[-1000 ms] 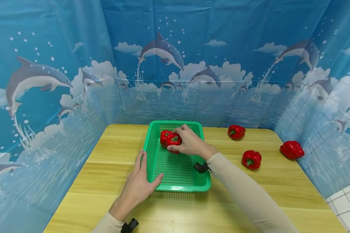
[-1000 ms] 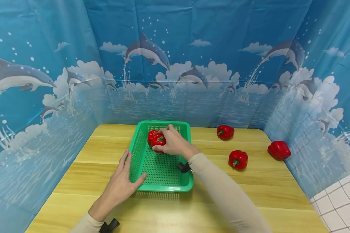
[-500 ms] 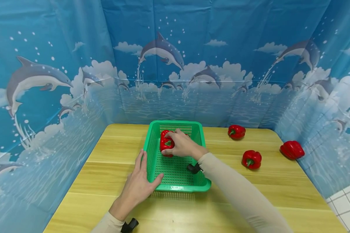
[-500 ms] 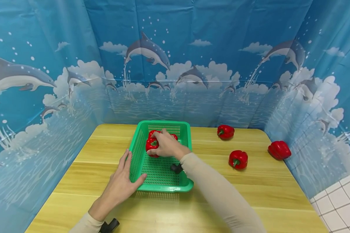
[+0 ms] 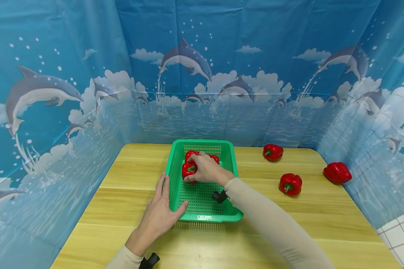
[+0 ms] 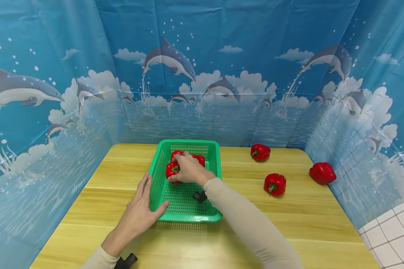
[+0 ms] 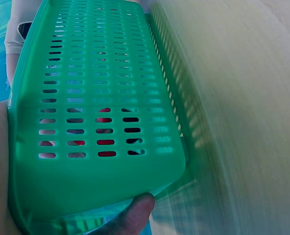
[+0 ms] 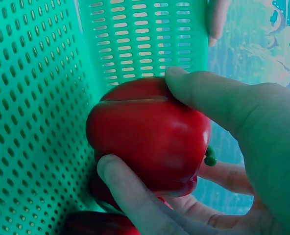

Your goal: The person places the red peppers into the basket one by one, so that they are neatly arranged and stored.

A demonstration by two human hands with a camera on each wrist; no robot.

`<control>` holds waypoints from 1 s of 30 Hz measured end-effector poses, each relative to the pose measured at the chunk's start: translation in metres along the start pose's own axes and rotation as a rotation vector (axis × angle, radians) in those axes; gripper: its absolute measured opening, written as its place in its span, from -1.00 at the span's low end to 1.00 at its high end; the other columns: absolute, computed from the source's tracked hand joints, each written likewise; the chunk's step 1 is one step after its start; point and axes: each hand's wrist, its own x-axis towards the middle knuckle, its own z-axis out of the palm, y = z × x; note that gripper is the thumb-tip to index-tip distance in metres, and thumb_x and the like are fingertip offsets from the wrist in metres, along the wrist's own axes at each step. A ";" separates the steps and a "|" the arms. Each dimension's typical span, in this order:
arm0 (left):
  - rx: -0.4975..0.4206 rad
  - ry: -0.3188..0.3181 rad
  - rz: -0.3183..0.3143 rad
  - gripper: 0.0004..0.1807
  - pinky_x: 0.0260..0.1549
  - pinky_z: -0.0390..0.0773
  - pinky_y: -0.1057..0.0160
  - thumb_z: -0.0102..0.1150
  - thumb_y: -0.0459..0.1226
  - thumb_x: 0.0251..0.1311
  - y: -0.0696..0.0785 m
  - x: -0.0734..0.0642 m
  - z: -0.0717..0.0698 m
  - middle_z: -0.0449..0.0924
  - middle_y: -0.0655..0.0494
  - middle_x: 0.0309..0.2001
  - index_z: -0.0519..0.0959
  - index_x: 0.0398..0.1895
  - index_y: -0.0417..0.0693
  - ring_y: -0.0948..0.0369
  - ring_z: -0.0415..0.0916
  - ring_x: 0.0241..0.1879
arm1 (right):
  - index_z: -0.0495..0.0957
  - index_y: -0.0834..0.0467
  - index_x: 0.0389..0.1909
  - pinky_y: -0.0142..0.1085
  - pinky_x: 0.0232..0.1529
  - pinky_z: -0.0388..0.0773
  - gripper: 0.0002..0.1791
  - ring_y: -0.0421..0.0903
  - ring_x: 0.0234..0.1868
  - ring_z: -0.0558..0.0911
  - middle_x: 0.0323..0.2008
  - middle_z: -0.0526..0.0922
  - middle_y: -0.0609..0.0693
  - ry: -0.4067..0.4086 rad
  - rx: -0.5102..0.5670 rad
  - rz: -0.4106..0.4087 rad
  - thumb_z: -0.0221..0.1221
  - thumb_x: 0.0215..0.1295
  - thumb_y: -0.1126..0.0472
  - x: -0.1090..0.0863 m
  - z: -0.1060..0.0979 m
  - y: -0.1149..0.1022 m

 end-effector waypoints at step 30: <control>-0.001 -0.010 -0.009 0.24 -0.30 0.71 -0.01 0.24 0.34 0.34 0.000 0.000 -0.001 -0.34 0.13 0.79 -0.15 0.78 -0.12 -0.09 0.75 -0.15 | 0.49 0.10 0.44 -0.01 0.15 0.65 -0.23 0.09 0.29 0.53 0.29 0.59 0.12 -0.036 -0.002 -0.027 0.55 0.25 0.04 -0.002 0.010 0.004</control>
